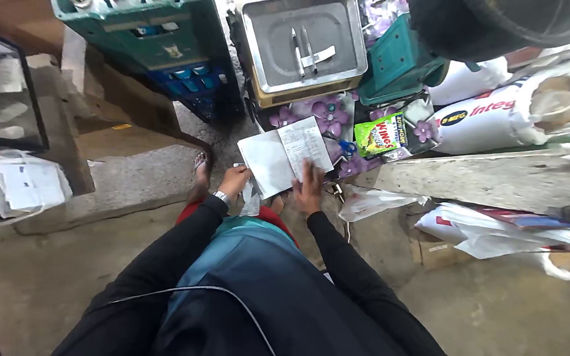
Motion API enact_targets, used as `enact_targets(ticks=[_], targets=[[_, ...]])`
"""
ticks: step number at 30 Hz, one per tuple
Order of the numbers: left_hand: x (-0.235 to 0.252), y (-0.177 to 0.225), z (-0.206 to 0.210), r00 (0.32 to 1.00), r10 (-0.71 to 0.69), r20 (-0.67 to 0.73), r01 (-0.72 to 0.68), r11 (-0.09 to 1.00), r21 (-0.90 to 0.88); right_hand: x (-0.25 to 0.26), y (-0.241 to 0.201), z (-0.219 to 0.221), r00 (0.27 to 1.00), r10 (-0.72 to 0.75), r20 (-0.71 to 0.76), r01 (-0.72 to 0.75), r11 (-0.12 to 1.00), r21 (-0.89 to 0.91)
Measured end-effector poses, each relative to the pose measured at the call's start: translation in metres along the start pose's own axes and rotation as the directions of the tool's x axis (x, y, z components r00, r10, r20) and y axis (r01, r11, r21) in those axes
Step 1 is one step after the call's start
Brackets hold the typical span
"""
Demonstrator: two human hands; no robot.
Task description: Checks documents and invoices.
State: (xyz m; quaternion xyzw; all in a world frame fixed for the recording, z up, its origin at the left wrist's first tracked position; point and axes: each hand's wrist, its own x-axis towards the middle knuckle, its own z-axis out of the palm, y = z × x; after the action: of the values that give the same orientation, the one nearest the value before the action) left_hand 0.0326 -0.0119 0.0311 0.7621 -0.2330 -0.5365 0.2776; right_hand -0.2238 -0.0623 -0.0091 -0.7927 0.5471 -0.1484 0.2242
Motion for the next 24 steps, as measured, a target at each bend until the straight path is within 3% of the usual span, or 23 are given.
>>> enact_targets(ticks=[3, 5, 9, 12, 15, 17, 18, 20, 22, 24], targets=[[0.01, 0.001, 0.002, 1.0, -0.013, -0.001, 0.013, 1.0, -0.013, 0.012, 0.015, -0.002, 0.921, 0.367, -0.134, -0.383, 0.915, -0.129], [0.01, 0.001, 0.003, 1.0, -0.011, 0.0, 0.011, 1.0, -0.005, 0.016, 0.021, -0.001, 0.886, 0.44, -0.148, -0.461, 0.869, -0.181], [0.011, 0.0, 0.002, 1.0, 0.002, -0.003, -0.002, 1.0, 0.002, 0.015, 0.014, 0.0, 0.953, 0.292, -0.08, -0.302, 0.938, -0.168], [0.01, 0.0, 0.003, 1.0, -0.016, -0.005, 0.016, 1.0, 0.009, 0.01, 0.003, 0.001, 0.998, 0.054, 0.011, -0.053, 0.995, -0.088], [-0.008, 0.002, 0.002, 0.998, -0.061, -0.03, 0.06, 0.997, -0.04, 0.001, -0.007, 0.004, 0.968, -0.209, 0.137, 0.212, 0.977, -0.003], [-0.013, 0.01, 0.003, 0.989, -0.136, -0.056, 0.128, 0.985, -0.119, -0.002, -0.008, 0.003, 0.957, -0.234, 0.169, 0.218, 0.97, 0.108], [-0.012, 0.014, 0.004, 0.985, -0.157, -0.065, 0.146, 0.977, -0.153, -0.003, -0.007, 0.001, 0.971, -0.188, 0.144, 0.167, 0.975, 0.147], [-0.004, 0.018, 0.006, 0.985, -0.159, -0.066, 0.144, 0.971, -0.189, -0.003, -0.005, -0.003, 0.998, 0.046, 0.036, -0.05, 0.993, 0.108], [0.004, 0.011, 0.004, 0.995, -0.082, -0.056, 0.074, 0.988, -0.135, 0.004, 0.003, -0.002, 0.953, 0.288, -0.092, -0.292, 0.956, -0.033], [0.011, 0.002, 0.004, 1.0, 0.017, -0.025, -0.018, 0.998, -0.064, 0.011, 0.012, 0.0, 0.894, 0.434, -0.113, -0.447, 0.885, -0.129]])
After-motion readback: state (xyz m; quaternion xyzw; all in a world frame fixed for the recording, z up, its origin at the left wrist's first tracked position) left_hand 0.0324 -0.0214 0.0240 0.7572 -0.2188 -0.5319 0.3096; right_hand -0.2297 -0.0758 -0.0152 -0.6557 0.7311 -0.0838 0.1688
